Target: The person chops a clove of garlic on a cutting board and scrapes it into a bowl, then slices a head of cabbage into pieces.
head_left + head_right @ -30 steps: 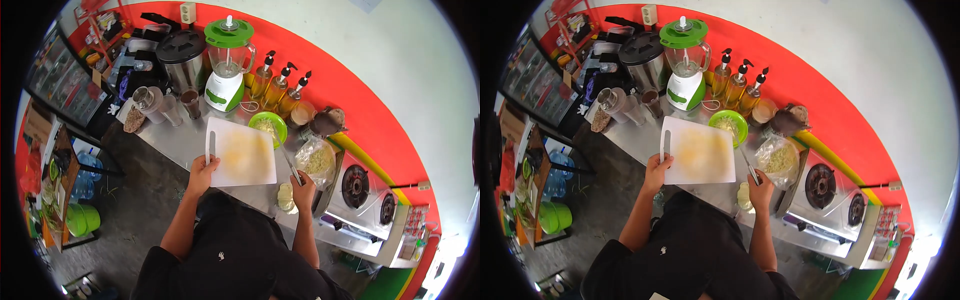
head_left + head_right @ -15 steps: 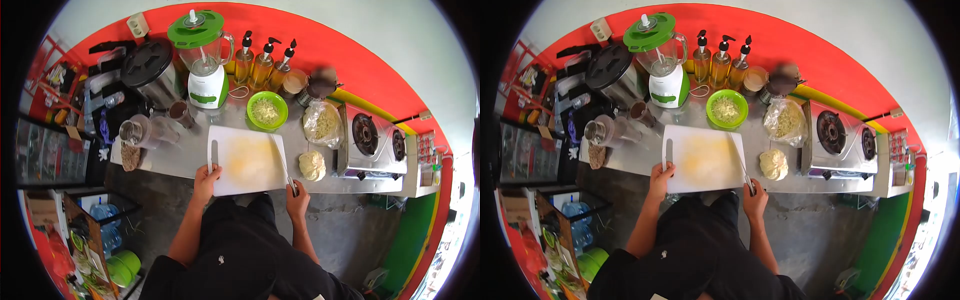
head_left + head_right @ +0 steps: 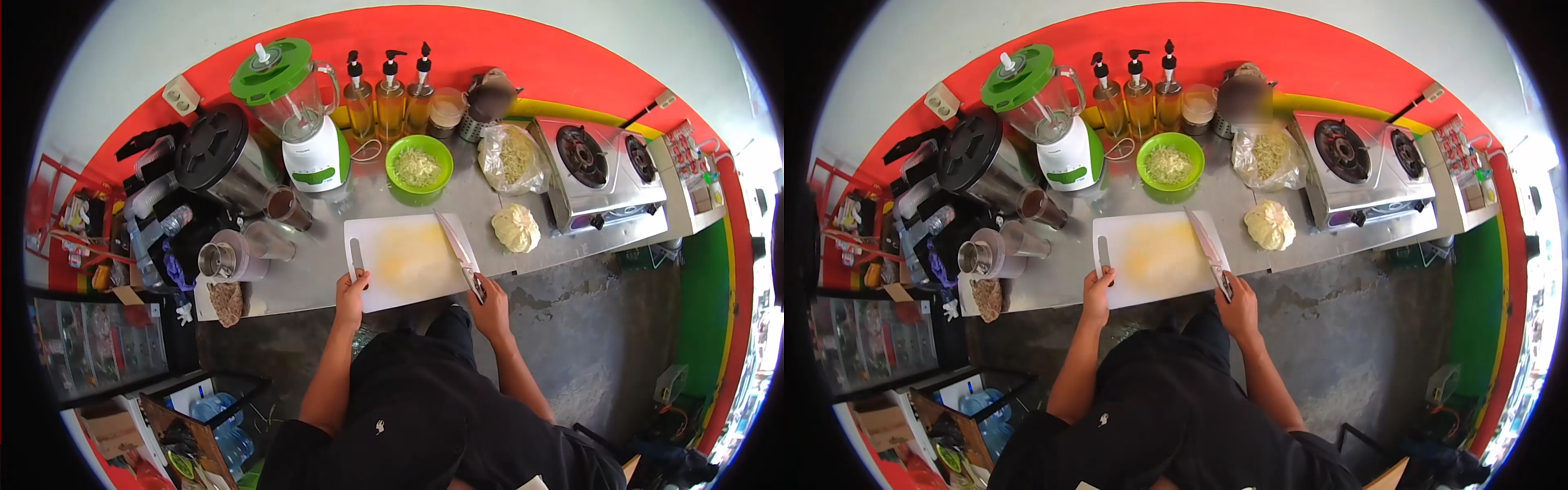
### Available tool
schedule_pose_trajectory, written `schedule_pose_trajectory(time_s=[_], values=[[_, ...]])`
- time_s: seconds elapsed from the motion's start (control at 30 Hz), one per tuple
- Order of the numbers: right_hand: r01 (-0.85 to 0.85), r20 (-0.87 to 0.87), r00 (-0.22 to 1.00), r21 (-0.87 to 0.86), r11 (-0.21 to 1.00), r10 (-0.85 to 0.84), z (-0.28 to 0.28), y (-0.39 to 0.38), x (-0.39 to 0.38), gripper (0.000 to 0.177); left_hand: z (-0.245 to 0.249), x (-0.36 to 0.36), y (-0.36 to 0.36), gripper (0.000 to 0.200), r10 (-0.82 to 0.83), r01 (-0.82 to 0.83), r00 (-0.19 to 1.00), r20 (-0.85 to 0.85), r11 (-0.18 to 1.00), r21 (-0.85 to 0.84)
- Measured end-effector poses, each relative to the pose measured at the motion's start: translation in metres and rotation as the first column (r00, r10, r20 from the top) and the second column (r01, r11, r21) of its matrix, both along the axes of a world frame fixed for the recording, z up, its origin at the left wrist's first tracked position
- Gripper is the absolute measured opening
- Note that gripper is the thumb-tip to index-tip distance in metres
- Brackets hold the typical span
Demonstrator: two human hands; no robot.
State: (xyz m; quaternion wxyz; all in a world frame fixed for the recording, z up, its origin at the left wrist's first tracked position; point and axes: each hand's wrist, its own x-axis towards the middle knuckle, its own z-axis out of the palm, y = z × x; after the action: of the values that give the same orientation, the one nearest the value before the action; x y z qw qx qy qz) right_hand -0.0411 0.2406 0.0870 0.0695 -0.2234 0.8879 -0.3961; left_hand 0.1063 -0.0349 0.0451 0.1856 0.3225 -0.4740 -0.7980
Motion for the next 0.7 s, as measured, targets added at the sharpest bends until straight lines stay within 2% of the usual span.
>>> schedule_pose_trajectory(time_s=[0.07,0.1,0.17,0.23,0.27,0.33,0.37,0.47,0.5,0.57,0.67,0.7], values=[[0.018,0.011,1.0,0.001,1.0,-0.018,0.002,0.0,0.002,0.04,-0.004,-0.001,-0.006,0.021,-0.024,0.024,1.0,0.018,1.0,0.011],[0.007,0.011,1.0,0.017,1.0,-0.007,-0.002,0.001,0.0,0.041,-0.004,-0.002,-0.008,0.014,-0.071,0.072,0.996,0.059,0.997,-0.013],[0.01,-0.005,1.0,0.007,1.0,-0.01,-0.01,-0.001,-0.008,0.042,-0.003,-0.009,-0.013,0.016,-0.128,0.134,0.988,0.087,0.989,-0.064],[-0.015,0.016,1.0,0.014,1.0,0.014,-0.02,0.002,-0.006,0.045,-0.003,-0.011,-0.007,0.024,-0.054,0.054,0.998,-0.017,0.998,0.033],[-0.001,0.016,1.0,-0.001,1.0,0.001,-0.024,0.003,-0.006,0.045,-0.005,-0.009,-0.005,0.024,-0.067,0.068,0.998,-0.016,0.998,0.019],[-0.038,0.007,0.999,0.049,0.998,0.037,-0.028,0.001,-0.01,0.048,-0.011,-0.007,-0.005,0.034,-0.055,0.049,0.994,0.099,0.997,0.066],[-0.045,-0.001,0.999,0.07,0.997,0.045,-0.031,0.0,-0.012,0.049,-0.014,-0.004,-0.008,0.04,-0.144,0.139,0.985,0.09,0.989,0.059],[-0.055,-0.025,0.998,0.115,0.992,0.059,-0.043,-0.008,-0.017,0.05,-0.007,-0.002,-0.006,0.045,-0.179,0.175,0.976,0.122,0.984,0.045],[-0.058,-0.026,0.998,0.113,0.992,0.061,-0.045,-0.009,-0.017,0.05,-0.01,-0.002,-0.003,0.045,-0.176,0.172,0.977,0.122,0.984,0.044],[-0.061,-0.028,0.998,0.115,0.991,0.064,-0.05,-0.017,-0.022,0.049,-0.015,-0.004,0.001,0.066,-0.129,0.128,0.992,0.013,0.99,0.062],[-0.06,-0.028,0.998,0.164,0.985,0.065,-0.043,-0.024,-0.023,0.047,-0.049,-0.005,0.005,0.077,-0.074,0.075,0.993,0.092,0.997,-0.013],[-0.055,-0.025,0.998,0.167,0.984,0.06,-0.044,-0.023,-0.025,0.047,-0.04,-0.006,0.007,0.077,-0.079,0.08,0.992,0.094,0.997,-0.01]])
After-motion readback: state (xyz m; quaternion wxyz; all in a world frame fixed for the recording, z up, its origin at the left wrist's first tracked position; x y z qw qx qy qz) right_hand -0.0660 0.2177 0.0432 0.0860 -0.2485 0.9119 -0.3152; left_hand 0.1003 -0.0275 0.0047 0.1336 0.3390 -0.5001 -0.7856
